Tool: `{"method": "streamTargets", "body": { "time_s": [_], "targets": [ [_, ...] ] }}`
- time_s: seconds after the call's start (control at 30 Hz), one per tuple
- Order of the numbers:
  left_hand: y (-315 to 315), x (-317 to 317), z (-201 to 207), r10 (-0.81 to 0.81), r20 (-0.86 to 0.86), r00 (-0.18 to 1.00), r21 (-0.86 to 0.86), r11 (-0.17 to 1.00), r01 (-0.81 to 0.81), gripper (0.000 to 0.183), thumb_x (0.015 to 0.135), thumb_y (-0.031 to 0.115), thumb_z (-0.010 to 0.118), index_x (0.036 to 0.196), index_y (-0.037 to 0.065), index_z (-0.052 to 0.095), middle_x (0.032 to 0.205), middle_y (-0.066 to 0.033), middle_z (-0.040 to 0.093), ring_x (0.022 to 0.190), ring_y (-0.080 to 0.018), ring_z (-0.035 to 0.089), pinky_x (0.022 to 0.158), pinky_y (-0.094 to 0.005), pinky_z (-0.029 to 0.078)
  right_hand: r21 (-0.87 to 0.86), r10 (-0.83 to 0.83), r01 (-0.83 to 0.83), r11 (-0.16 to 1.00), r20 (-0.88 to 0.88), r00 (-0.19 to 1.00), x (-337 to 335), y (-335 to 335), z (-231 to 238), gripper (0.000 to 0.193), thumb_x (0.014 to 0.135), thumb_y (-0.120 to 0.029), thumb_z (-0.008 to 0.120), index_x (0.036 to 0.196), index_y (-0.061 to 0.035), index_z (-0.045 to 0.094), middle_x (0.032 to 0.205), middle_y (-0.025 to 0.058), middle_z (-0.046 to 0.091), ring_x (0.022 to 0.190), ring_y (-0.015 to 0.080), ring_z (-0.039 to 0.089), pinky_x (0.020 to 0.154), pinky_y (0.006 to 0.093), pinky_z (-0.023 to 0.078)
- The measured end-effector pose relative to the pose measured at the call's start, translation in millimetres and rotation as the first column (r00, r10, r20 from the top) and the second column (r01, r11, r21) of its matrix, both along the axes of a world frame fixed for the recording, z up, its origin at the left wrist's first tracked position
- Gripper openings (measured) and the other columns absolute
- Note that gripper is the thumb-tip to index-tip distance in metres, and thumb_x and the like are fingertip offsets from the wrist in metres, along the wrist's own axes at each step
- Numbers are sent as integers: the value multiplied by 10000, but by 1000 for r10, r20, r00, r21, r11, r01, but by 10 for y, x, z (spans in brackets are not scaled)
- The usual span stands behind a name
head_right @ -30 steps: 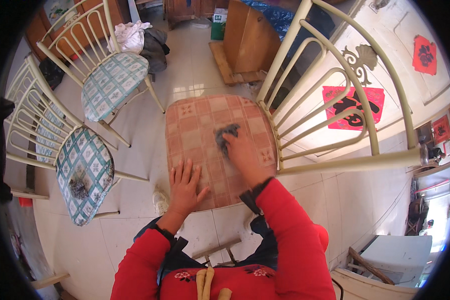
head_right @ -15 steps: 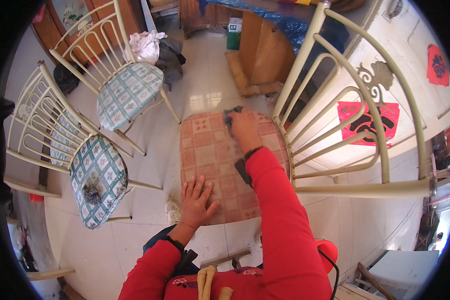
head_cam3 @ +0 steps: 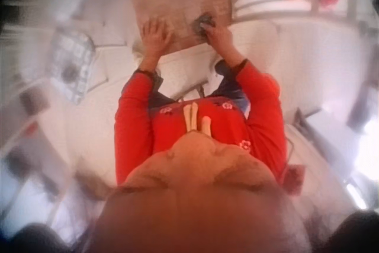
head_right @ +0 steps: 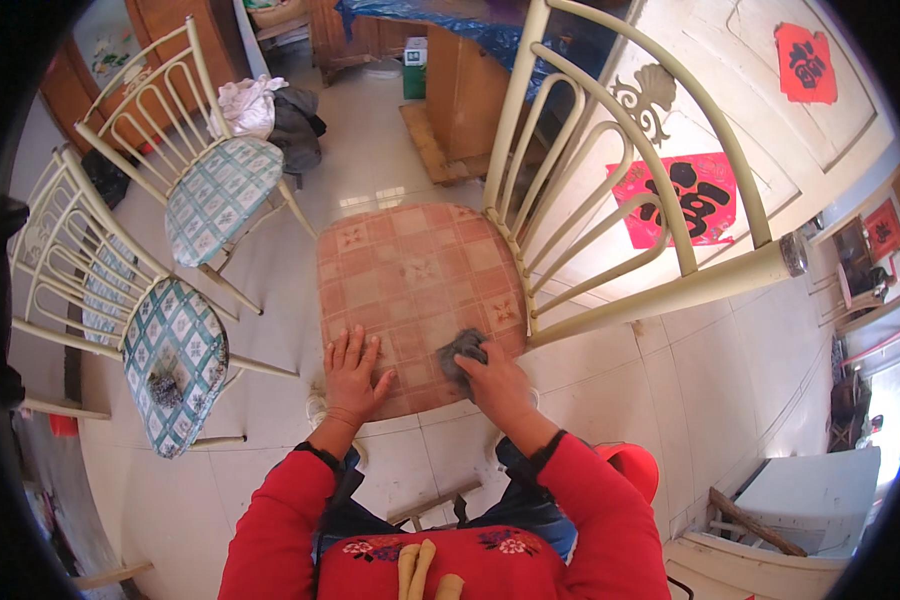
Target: The person wipes the seat and back of two metal chairs using a cloth. They dip the cloth into a red bucket of water, wring it out, and continue wiping the second chair's seat and back.
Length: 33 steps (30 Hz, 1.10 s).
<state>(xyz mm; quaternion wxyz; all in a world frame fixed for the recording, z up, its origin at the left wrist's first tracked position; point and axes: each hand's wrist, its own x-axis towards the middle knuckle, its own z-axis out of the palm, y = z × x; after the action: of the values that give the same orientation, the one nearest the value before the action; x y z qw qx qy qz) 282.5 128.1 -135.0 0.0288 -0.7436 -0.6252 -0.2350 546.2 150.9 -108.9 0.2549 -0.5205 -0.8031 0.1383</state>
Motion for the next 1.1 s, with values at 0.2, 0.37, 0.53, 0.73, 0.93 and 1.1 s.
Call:
{"method": "streamTargets", "body": {
  "time_s": [0.2, 0.37, 0.53, 0.73, 0.93, 1.1],
  "targets": [
    [22, -9, 74, -15, 19, 1000, -71, 997, 16, 614, 738, 363, 707, 1278, 109, 558, 1443, -147, 406, 1351, -363, 323, 1092, -547, 214, -51, -212, 215, 975, 43, 976, -379, 1316, -90, 276, 773, -127, 671, 1033, -214, 700, 1133, 158, 550, 964, 342, 605, 784, 436, 512],
    [45, -37, 100, -21, 24, 999, -71, 997, 23, 608, 738, 362, 707, 1272, 108, 566, 1440, -153, 411, 1347, -368, 329, 1090, -544, 220, -51, -258, 268, 962, 142, 956, -722, 2441, -128, 267, 803, -146, 628, 1043, -234, 704, 1122, 151, 554, 920, 344, 622, 799, 445, 513],
    [39, -41, 117, -16, 36, 999, -71, 997, 18, 577, 762, 337, 693, 1277, 108, 565, 1448, -159, 403, 1350, -377, 325, 1091, -518, 227, -81, -294, 312, 947, 180, 939, -863, 2906, -95, 281, 817, -158, 607, 1062, -258, 702, 1105, 147, 556, 932, 338, 627, 808, 438, 516],
    [38, -40, 94, -15, 40, 999, -29, 999, 16, 565, 754, 324, 695, 1266, 118, 573, 1438, -142, 419, 1333, -362, 349, 1090, -514, 237, -24, -200, 206, 978, 147, 969, -621, 2439, -172, 260, 805, -176, 630, 1042, -257, 699, 1124, 140, 532, 948, 318, 621, 772, 426, 524],
    [26, -43, 10, 1, 27, 1000, 3, 1000, -1, 549, 751, 332, 695, 1250, 133, 582, 1421, -124, 439, 1317, -349, 370, 1084, -519, 246, 123, -145, 133, 983, 93, 985, -155, 1054, -111, 250, 775, -137, 638, 1003, -215, 703, 1049, 140, 532, 854, 331, 605, 741, 446, 514],
    [1, -23, -5, -3, 6, 1000, 10, 1000, 3, 570, 761, 320, 684, 1281, 122, 559, 1441, -127, 415, 1334, -349, 347, 1093, -511, 234, -34, -181, 183, 983, 53, 982, 189, -162, -100, 333, 746, -131, 693, 1059, -242, 670, 1099, 136, 537, 899, 330, 620, 688, 417, 529]
  ]
}}
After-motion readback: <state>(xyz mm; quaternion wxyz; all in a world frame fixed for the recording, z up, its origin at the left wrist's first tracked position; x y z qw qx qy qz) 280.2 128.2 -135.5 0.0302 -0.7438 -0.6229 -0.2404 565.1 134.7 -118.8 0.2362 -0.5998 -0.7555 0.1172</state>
